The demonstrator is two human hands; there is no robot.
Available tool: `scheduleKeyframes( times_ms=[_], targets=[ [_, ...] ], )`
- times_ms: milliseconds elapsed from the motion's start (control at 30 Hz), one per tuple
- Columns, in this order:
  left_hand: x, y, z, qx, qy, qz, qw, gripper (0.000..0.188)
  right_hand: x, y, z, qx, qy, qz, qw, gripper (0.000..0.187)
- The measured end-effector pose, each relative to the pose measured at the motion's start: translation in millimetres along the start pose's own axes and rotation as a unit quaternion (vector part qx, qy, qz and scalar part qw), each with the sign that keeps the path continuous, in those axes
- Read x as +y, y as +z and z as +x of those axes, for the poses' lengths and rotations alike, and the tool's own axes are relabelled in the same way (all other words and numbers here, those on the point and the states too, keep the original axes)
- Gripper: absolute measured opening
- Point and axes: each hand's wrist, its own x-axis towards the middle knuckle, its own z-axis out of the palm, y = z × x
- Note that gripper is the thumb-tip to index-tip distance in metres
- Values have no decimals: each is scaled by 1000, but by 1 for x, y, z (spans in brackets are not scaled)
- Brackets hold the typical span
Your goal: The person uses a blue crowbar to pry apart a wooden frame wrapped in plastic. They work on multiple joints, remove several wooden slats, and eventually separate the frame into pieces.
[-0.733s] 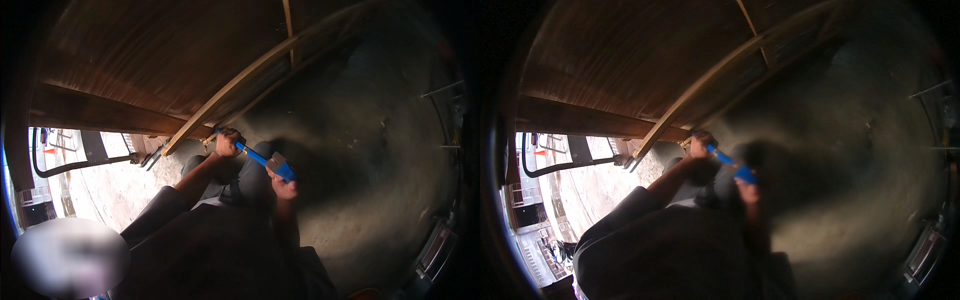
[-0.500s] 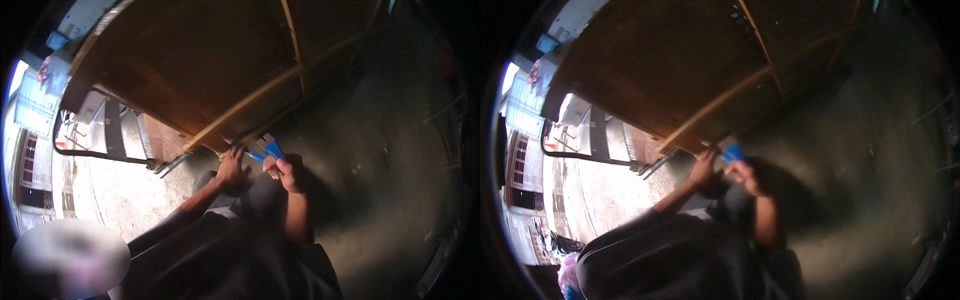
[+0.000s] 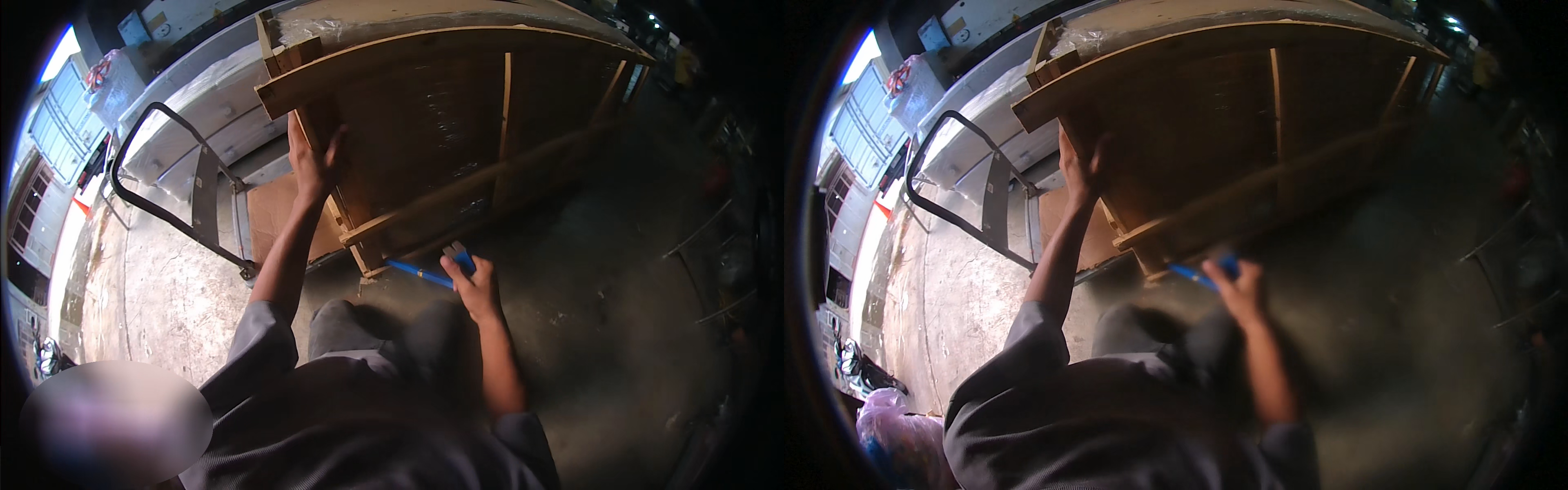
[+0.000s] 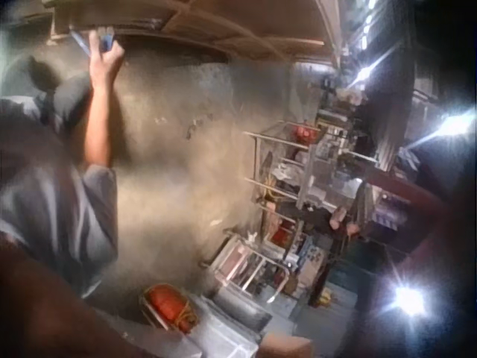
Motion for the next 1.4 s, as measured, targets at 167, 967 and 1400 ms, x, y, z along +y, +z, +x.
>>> scheduleKeyframes(
  times_ms=[167, 967, 1400],
  targets=[
    [-1, -4, -6, -28, -58, -44, 997, 65, 23, -8, -47, 39, -3, -81, 996, 39],
    [-29, 9, -9, -17, -61, -95, 993, 116, -37, 136, -40, -45, -77, -159, 983, 38],
    [-23, -4, -7, -64, -114, -138, 982, 106, 44, 111, -186, 7, -55, -289, 956, 26]
  ],
)
